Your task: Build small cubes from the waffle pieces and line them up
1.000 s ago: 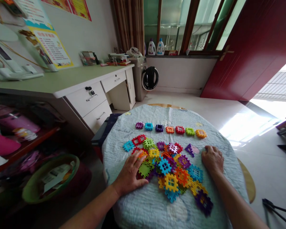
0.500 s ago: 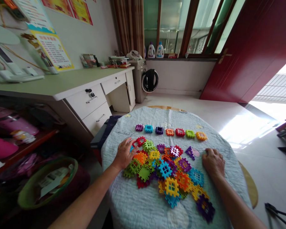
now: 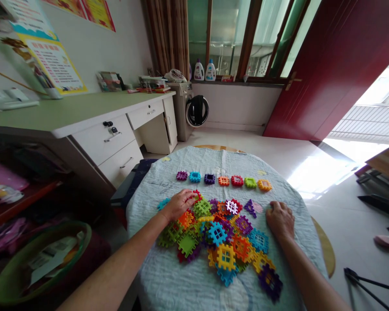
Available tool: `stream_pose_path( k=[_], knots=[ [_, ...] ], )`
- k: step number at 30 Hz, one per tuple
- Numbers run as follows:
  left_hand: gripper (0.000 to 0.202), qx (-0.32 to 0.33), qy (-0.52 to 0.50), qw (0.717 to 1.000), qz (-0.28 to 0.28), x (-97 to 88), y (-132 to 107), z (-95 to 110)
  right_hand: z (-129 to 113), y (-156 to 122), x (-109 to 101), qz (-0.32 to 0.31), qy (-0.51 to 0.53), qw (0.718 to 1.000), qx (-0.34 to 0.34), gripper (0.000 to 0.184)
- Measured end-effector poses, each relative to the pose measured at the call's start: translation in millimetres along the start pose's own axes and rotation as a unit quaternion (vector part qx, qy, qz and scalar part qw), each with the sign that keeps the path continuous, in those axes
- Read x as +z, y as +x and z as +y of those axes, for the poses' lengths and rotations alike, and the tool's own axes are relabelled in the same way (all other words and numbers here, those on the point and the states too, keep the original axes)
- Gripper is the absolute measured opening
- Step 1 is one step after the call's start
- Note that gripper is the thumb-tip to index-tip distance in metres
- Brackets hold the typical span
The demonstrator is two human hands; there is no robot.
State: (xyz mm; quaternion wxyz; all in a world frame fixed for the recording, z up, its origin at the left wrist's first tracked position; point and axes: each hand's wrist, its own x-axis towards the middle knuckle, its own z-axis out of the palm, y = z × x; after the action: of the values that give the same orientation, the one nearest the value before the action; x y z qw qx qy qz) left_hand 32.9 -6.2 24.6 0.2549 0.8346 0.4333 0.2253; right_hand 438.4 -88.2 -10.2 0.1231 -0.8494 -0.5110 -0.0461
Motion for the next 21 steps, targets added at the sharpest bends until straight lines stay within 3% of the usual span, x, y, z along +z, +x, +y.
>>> stream_pose_path(
  k=[5, 8, 11, 17, 21],
  knots=[
    [0.043, -0.059, 0.067, 0.99, 0.107, -11.2, -9.0, -29.8, 0.5, 0.3, 0.6, 0.001, 0.001, 1.0, 0.001, 0.036],
    [0.042, -0.112, 0.133, 0.969, 0.176, -20.3, -16.7, -59.1, 0.6, 0.3, 0.9, 0.0, 0.001, 1.0, 0.001, 0.035],
    [0.036, -0.148, 0.185, 0.949, 0.208, -22.5, -22.7, -79.7, 0.3, 0.3, 1.0, -0.002, 0.001, 1.0, 0.003, 0.036],
    [0.03, -0.162, 0.202, 0.937, 0.234, -15.5, -27.2, -83.3, 0.6, -0.7, 0.7, -0.001, 0.003, 1.0, 0.003, 0.035],
    [0.029, -0.144, 0.182, 0.943, 0.24, -16.6, -28.6, -79.9, 1.5, -3.6, 3.0, 0.03, 0.043, 0.998, -0.045, 0.034]
  ],
)
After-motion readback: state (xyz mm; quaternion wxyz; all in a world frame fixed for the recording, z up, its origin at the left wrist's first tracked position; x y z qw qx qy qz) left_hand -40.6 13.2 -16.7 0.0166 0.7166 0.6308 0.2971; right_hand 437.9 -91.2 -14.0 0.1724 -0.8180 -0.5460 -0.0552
